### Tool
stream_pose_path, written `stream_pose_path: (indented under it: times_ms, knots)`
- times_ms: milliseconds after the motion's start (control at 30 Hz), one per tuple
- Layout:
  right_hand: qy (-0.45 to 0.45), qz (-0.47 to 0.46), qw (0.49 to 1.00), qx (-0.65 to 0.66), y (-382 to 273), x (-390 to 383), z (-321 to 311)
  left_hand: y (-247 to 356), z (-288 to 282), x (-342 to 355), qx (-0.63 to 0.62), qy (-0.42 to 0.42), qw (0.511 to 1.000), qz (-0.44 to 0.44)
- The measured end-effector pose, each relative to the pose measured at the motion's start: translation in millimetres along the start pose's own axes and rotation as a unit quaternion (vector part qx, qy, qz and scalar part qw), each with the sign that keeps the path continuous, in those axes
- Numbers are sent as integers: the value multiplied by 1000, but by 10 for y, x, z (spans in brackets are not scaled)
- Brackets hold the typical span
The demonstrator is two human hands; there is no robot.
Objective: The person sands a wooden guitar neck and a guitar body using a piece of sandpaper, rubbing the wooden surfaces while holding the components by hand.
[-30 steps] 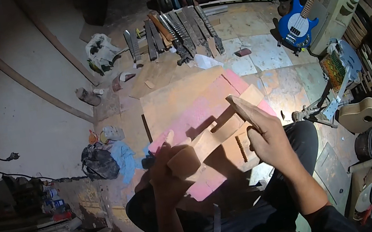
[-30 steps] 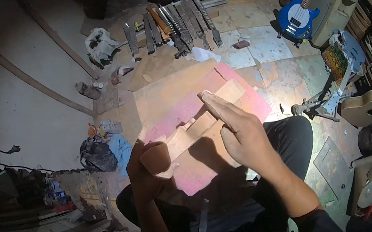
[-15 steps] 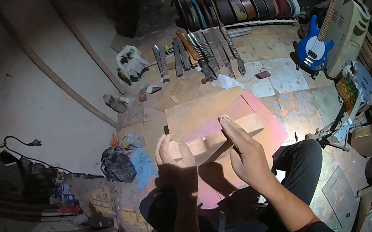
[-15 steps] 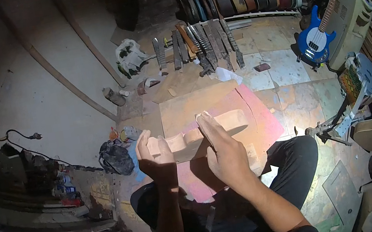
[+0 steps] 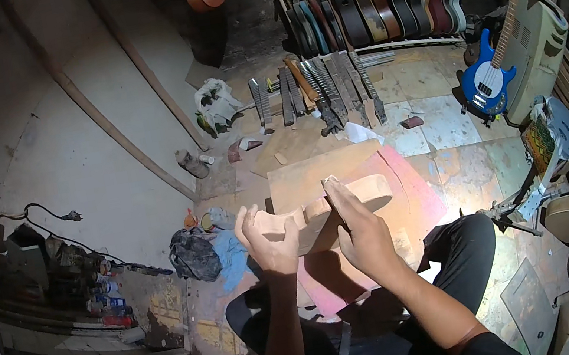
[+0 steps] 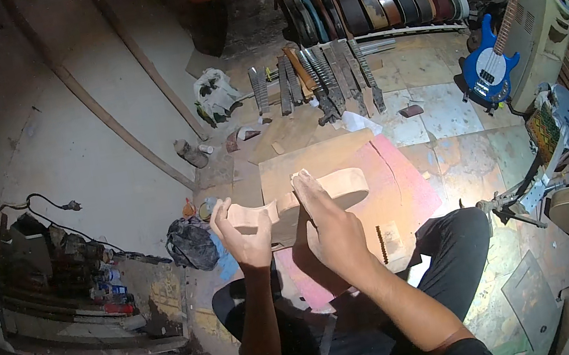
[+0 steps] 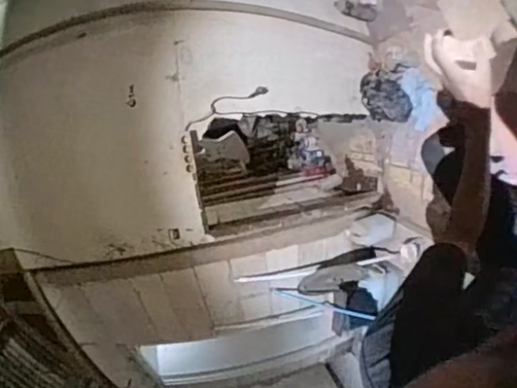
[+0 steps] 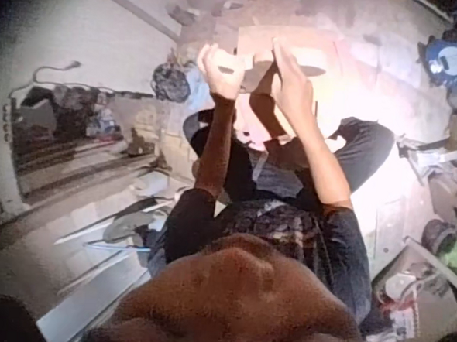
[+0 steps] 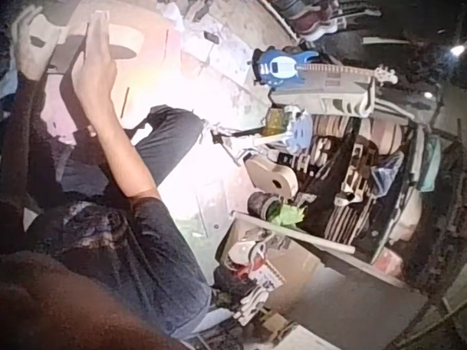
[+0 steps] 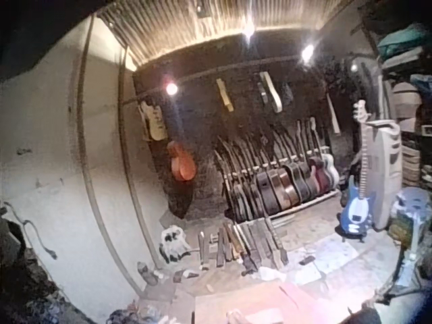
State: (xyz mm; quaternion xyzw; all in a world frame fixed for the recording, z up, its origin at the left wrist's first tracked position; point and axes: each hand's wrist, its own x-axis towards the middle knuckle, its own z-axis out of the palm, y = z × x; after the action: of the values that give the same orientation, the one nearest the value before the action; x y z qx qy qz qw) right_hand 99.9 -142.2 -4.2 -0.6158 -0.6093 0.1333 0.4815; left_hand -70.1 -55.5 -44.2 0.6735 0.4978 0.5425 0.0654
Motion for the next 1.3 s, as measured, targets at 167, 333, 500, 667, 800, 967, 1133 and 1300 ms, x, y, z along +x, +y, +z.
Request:
stream_pose_path:
  times_ms: [167, 333, 500, 667, 800, 967, 1133, 1300]
  knots:
    - [2, 7, 1000, -1, 24, 10, -4, -84, -117, 62, 3, -79, 996, -51]
    - [12, -15, 1000, -1, 90, -2, -28, -176, -192, 144, 69, -107, 991, -39]
    - [12, 15, 1000, 8, 118, -4, -78, -147, -262, 182, -46, -186, 972, -138]
    - [40, -17, 999, 15, 336, 20, -202, 137, -279, 219, -79, -275, 953, -96]
    - [-10, 0, 995, 102, 209, -99, -350, 188, -402, 270, -103, -328, 936, -69]
    - [-169, 139, 952, 216, -218, -584, -114, -14, -377, -22, 14, -356, 934, -38]
    - [-140, 198, 927, 286, 48, -490, 193, 236, -277, -40, 63, -331, 940, -54]
    - [-133, 177, 954, 201, -252, -447, -12, 303, -285, -116, 20, -245, 969, -7]
